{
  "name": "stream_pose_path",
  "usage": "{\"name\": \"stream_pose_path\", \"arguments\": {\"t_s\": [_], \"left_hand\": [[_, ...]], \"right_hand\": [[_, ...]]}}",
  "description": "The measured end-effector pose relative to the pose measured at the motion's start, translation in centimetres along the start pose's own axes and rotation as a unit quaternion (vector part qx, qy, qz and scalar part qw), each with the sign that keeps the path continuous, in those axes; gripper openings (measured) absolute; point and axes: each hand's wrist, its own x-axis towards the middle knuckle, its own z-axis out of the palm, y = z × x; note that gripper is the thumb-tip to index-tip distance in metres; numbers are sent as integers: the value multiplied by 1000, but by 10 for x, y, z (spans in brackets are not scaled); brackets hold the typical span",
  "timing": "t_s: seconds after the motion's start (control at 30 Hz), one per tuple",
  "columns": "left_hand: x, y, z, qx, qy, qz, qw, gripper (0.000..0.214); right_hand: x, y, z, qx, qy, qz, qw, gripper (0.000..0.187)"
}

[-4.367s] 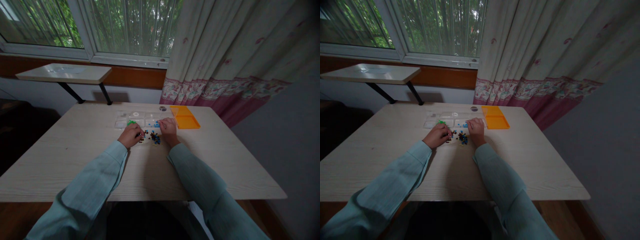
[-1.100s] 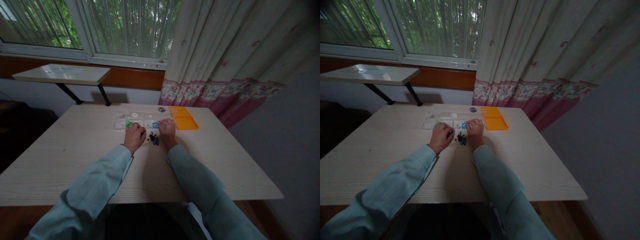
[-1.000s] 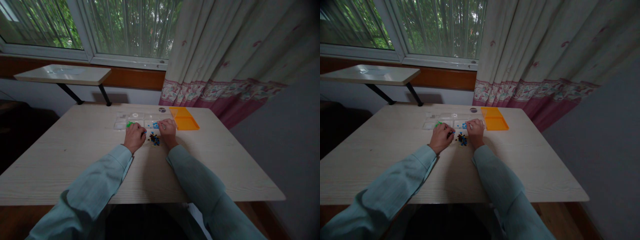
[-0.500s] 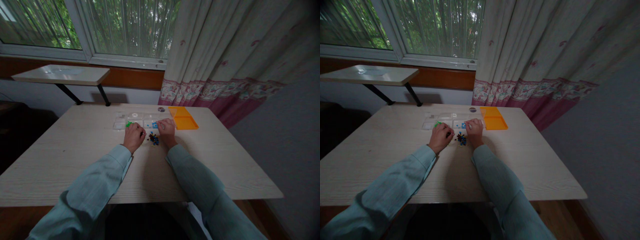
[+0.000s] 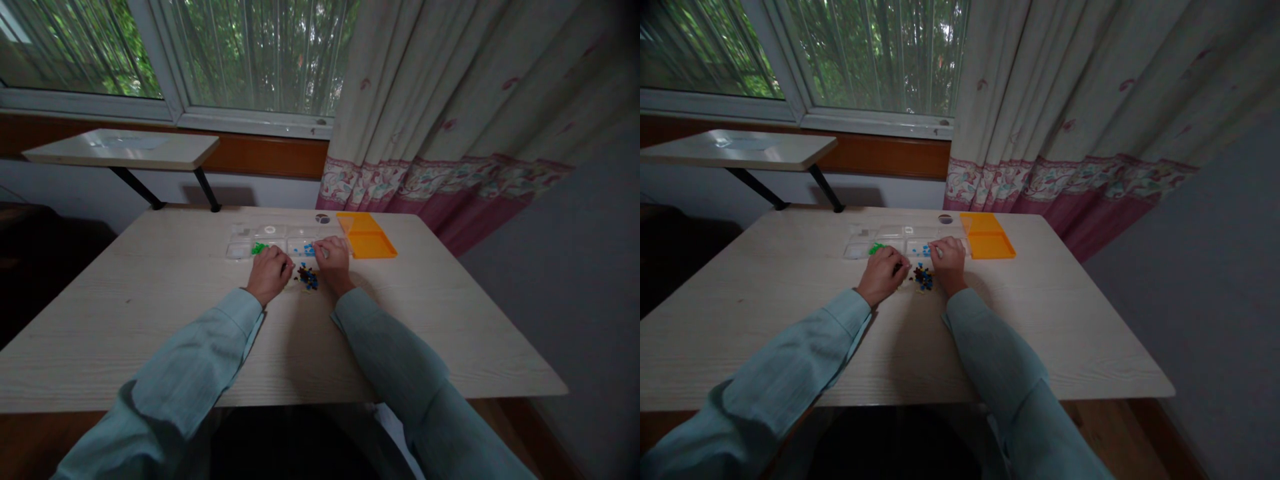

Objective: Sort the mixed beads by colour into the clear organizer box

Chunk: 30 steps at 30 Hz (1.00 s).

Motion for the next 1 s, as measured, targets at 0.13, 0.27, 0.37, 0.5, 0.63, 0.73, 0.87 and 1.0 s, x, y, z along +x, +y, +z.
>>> {"name": "stream_pose_path", "arguments": {"t_s": [0.13,0.27,0.37,0.5,0.63,0.73,0.87,1.0], "left_hand": [[0,1,-3,6,3,5,1000,18],[1,0,-6,-9,-3,11,1000,18],[2,-2,-6,-28,-2,13,1000,18],[2,-5,-4,-53,11,-7,999,17],[2,-7,-3,-65,17,-20,998,18],[2,-7,-2,-71,7,-20,997,19],[2,-7,-1,-80,1,-15,997,18],[3,-9,1,-91,2,-12,996,16]], "right_hand": [[0,-2,-1,1,-9,4,1000,23],[0,-2,-2,-1,-14,-3,1000,23],[0,-1,-1,3,-11,-8,1000,23],[0,-2,-2,9,-8,-17,1000,22],[0,-3,-3,11,-9,-15,1000,21],[0,-4,-3,14,-10,-12,1000,22],[0,-3,-2,17,-10,-14,1000,22],[0,-3,-2,13,-13,-13,1000,22]]}}
